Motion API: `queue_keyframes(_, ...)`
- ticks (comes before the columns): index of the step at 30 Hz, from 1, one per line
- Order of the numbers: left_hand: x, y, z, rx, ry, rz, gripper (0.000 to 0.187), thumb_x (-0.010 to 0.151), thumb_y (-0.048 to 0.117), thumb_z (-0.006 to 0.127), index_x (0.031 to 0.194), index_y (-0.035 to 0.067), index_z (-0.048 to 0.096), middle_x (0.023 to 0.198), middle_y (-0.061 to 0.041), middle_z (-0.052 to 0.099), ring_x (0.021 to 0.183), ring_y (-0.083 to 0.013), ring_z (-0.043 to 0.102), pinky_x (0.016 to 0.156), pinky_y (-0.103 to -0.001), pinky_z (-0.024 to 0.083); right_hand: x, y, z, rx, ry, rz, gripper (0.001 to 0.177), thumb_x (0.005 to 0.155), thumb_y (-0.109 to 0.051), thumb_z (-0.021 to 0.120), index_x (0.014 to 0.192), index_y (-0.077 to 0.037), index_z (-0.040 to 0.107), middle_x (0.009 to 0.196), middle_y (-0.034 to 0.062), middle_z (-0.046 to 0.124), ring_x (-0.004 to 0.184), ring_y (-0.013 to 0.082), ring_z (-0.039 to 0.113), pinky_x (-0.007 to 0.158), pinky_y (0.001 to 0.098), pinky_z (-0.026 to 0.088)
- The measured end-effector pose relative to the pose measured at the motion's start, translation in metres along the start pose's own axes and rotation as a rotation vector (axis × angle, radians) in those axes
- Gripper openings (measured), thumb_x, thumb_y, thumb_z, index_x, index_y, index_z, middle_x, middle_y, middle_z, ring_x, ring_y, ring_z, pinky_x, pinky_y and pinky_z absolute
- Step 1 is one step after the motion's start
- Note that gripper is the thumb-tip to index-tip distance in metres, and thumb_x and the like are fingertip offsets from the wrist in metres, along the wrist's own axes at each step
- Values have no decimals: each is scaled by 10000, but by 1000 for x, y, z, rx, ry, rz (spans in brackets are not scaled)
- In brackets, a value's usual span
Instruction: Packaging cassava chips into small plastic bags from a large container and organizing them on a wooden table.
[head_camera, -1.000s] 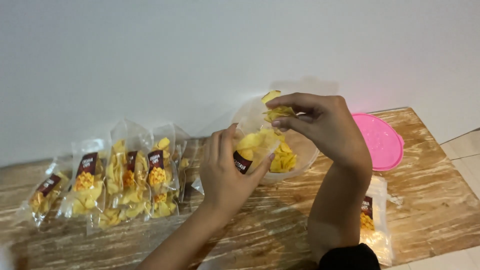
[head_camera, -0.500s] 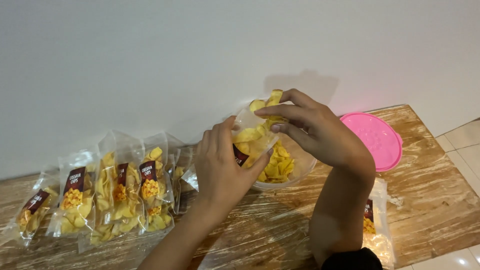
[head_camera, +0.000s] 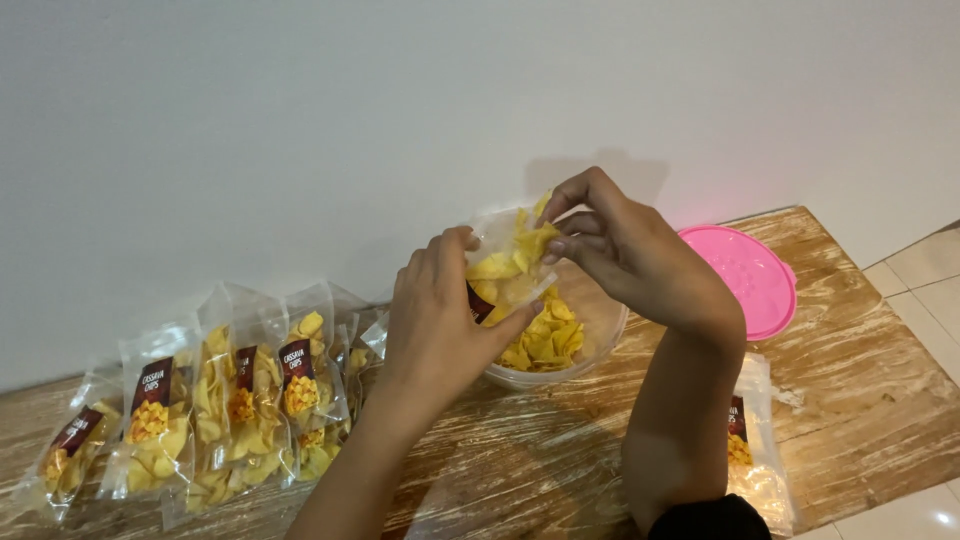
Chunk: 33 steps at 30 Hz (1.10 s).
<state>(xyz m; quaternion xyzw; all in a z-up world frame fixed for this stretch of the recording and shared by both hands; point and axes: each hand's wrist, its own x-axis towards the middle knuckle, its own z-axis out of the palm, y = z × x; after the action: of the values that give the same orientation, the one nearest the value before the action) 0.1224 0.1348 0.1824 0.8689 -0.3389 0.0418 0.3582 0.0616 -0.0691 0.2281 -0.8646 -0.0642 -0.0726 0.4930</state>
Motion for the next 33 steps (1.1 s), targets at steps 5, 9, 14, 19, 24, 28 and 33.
queue_keyframes(5, 0, 9, -2, 11, -113, 15, 806, 790, 495, 850, 1341, 58, 456, 1246, -126, 603, 1144, -290, 570, 986, -451, 418, -1, -2, 4, -133, 74, -62, 267, 928, -146, 734, 1082, -123, 516, 1008, 20, 757, 927, 119, 755, 788, 255, 561)
queue_keyframes(9, 4, 23, -11, -57, -151, 13, 627, 831, 428, 826, 1180, 81, 439, 1043, -112, 611, 899, -275, 607, 705, -384, 476, 0, -7, 9, -155, 149, -107, 266, 876, -134, 823, 974, -124, 577, 850, -33, 776, 916, 65, 778, 792, 215, 484)
queue_keyframes(14, 4, 30, -21, -84, -183, -24, 597, 833, 404, 823, 1162, 105, 424, 1023, -84, 627, 834, -228, 641, 606, -357, 502, -3, -5, 4, -134, 43, -210, 152, 972, -73, 667, 1081, -91, 562, 995, 32, 776, 992, 131, 793, 827, 256, 616)
queue_keyframes(19, 2, 38, -33, -226, -138, -113, 647, 770, 491, 850, 1096, 132, 421, 1017, -59, 675, 855, -200, 747, 604, -317, 599, -15, -20, 6, 43, 236, -416, 128, 1079, -142, 525, 1119, -29, 480, 1068, 136, 624, 1055, 251, 712, 934, 305, 585)
queue_keyframes(24, -2, 44, -36, -377, -70, -130, 827, 693, 547, 812, 1242, 87, 398, 1177, -101, 684, 983, -238, 730, 746, -363, 603, -21, -40, 14, -291, 222, -518, 33, 959, 9, 705, 964, -21, 693, 1191, 182, 616, 1137, 281, 657, 990, 366, 547)
queue_keyframes(28, -7, 30, -42, -754, -150, 89, 520, 1009, 428, 446, 1382, 66, 446, 1297, -150, 708, 1175, -281, 741, 883, -404, 725, -25, -34, 12, -211, 304, -500, 50, 1002, -74, 644, 983, -37, 672, 1291, 167, 483, 1138, 259, 558, 1106, 408, 525)
queue_keyframes(33, -18, 24, -36, -518, 104, 142, 411, 1107, 336, 365, 1416, 166, 574, 793, -15, 800, 373, -40, 299, 328, -201, 249, -29, -36, 17, -192, 305, -527, 22, 953, 26, 713, 960, 15, 695, 1296, 189, 421, 1060, 259, 645, 1047, 372, 586)
